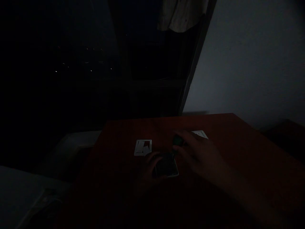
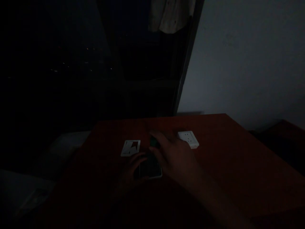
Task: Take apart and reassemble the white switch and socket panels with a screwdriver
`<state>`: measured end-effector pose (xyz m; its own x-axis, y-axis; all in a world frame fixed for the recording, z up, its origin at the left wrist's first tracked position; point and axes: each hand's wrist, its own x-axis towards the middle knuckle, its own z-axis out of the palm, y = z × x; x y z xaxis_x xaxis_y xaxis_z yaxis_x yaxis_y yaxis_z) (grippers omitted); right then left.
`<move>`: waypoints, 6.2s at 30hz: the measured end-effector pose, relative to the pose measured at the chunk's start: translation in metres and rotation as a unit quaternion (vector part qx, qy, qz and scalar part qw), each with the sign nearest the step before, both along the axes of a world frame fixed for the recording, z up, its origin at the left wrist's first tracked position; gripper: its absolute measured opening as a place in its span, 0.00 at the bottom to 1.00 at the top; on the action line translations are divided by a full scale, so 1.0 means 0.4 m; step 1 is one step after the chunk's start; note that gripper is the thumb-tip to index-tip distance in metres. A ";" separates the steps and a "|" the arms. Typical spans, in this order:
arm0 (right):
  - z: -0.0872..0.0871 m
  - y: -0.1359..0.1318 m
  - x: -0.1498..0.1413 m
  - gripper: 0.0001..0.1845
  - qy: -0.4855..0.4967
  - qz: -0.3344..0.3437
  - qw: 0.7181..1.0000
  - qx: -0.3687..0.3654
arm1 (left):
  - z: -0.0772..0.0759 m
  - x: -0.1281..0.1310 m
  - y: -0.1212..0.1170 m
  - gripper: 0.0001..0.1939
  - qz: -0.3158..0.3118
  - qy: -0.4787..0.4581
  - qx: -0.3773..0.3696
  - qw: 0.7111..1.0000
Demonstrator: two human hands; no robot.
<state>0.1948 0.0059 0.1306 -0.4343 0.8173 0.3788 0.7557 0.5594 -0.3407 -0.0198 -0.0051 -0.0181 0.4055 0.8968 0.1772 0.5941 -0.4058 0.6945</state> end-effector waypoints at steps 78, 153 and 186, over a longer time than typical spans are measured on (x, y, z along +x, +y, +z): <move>-0.032 0.021 0.001 0.19 0.001 -0.100 0.995 0.023 | 0.007 0.002 0.002 0.30 0.002 0.003 -0.016 1.000; -0.344 -0.112 0.098 0.14 0.600 -0.247 0.677 -0.348 | 0.042 -0.229 -0.030 0.15 0.281 0.263 -0.075 0.920; -0.369 -0.119 0.080 0.13 0.662 -0.214 0.637 -0.333 | 0.075 -0.024 0.029 0.07 0.046 0.097 0.037 0.994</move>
<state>0.2266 -0.0416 -0.0171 0.2209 0.9241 -0.3118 -0.4053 -0.2038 -0.8912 -0.0292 0.0066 0.0118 0.3559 0.9188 0.1706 0.7505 -0.3898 0.5338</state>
